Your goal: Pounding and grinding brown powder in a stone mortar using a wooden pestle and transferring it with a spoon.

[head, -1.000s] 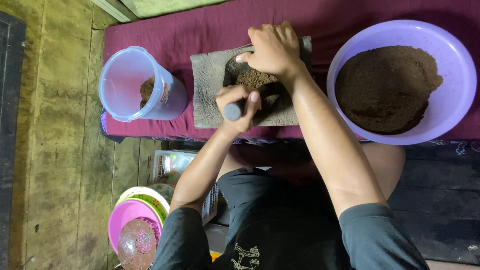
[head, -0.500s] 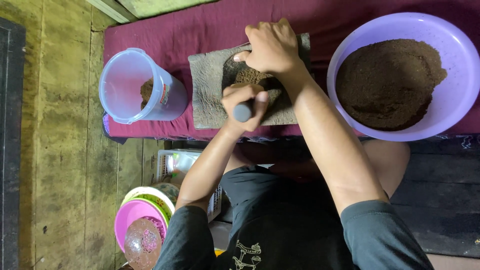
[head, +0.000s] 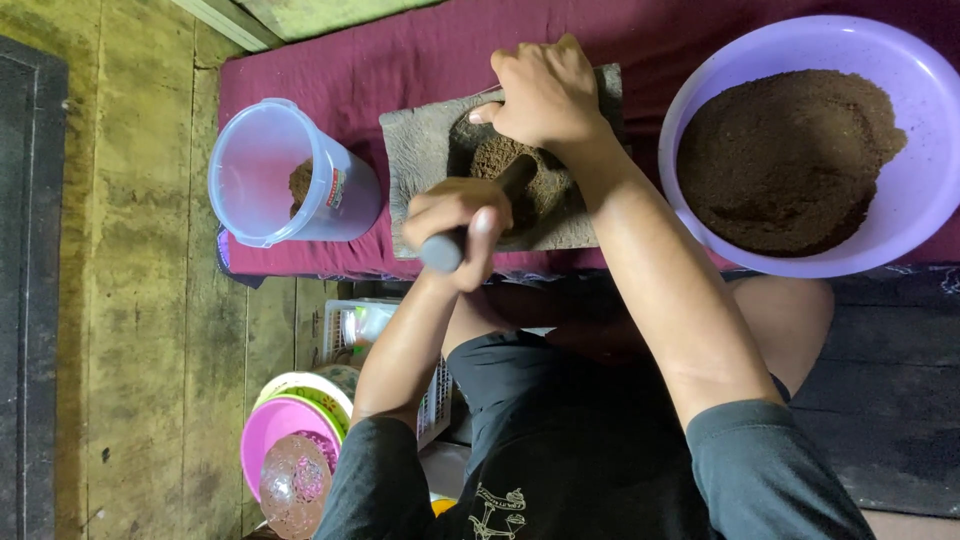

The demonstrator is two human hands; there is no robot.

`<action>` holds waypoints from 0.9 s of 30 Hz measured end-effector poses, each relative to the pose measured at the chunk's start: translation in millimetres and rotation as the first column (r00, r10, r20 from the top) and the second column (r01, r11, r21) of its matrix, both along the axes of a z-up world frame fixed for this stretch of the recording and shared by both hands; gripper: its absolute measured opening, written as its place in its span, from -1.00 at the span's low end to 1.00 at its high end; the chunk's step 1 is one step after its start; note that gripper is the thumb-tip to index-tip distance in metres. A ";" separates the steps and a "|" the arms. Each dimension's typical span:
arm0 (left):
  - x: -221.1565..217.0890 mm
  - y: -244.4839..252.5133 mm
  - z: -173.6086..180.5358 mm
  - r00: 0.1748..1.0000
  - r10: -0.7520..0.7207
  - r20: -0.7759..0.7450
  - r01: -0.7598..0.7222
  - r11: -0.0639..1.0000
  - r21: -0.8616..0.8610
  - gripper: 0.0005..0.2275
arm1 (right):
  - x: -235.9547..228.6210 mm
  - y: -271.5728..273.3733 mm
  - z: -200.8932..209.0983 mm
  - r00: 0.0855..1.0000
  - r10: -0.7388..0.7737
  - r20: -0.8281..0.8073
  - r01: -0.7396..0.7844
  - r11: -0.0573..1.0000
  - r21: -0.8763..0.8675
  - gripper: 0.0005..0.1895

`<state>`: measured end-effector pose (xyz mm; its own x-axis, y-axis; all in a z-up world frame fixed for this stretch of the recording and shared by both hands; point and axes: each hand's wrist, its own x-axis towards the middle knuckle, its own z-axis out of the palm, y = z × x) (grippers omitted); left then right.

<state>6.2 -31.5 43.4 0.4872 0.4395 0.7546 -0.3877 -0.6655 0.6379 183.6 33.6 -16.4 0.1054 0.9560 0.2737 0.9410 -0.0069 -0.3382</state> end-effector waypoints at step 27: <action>-39.5 0.2 -18.4 0.990 0.108 -0.086 -0.113 0.992 -0.062 -0.74 | -5.7 -5.8 3.7 1.000 -0.003 -0.004 0.003 1.000 -0.004 -0.35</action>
<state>-33.2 -31.3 25.0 0.4922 0.5424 0.6808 -0.2583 -0.6560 0.7092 177.9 27.9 -12.7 0.1095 0.9567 0.2696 0.9398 -0.0113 -0.3415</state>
